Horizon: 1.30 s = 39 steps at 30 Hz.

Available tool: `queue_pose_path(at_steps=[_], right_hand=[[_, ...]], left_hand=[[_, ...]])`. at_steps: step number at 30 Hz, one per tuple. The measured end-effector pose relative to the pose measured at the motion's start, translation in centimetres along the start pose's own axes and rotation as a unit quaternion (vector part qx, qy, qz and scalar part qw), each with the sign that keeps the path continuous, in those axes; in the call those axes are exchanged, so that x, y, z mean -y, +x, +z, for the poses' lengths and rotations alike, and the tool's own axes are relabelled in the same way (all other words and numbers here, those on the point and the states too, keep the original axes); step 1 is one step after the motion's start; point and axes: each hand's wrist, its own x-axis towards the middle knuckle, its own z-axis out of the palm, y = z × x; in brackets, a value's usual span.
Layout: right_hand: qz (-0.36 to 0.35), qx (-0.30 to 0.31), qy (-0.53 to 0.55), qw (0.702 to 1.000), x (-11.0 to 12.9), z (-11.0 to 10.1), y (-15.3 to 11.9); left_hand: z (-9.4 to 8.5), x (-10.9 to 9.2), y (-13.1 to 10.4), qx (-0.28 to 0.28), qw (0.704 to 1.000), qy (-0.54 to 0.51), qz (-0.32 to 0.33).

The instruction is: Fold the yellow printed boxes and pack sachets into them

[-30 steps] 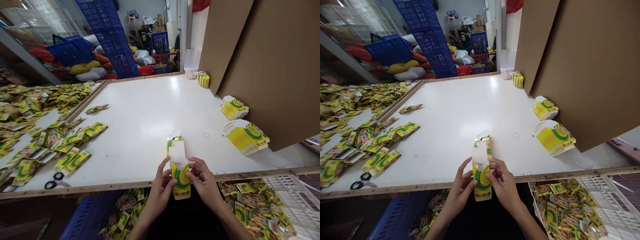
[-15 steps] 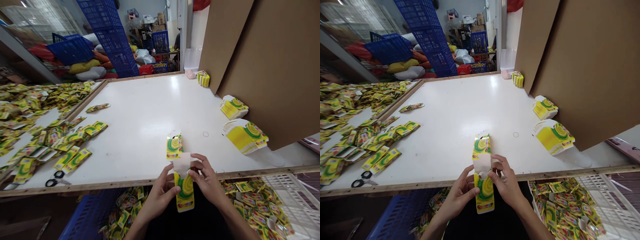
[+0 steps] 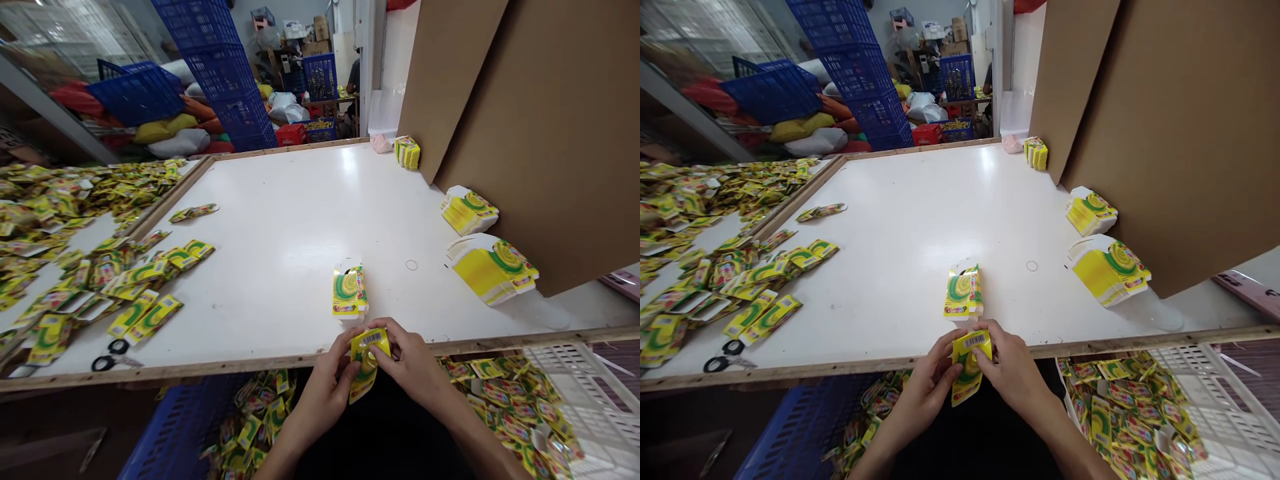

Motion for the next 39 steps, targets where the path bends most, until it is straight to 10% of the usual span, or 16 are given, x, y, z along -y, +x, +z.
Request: queue_pose_path(at_steps=[11,16,22,28,33,39], right_hand=[[0.041,0.002,-0.107,0.993,0.1,0.0,0.8],[0.008,0.027,-0.003,1.0,-0.9,0.1,0.6],[-0.087,-0.091,0.142,0.982,-1.2,0.1,0.2],[-0.128,-0.115,0.23,0.958,-0.5,0.4,-0.4],[-0.062,-0.045,0.031,0.997,-1.8,-5.5,-3.5],[0.044,-0.176,-0.177,0.967,-6.1,-11.8,-7.0]], left_hand=[[-0.1,0.2,0.3,-0.009,0.997,-0.066,-0.031],[-0.3,0.2,0.4,-0.025,0.994,-0.101,-0.023],[-0.2,0.5,0.4,-0.046,0.996,-0.073,0.009],[0.8,-0.4,0.4,-0.073,0.986,0.042,0.146],[0.5,-0.9,2.0,-0.054,0.96,0.165,0.221],[-4.3,2.2,6.0,-0.099,0.906,0.369,0.183]])
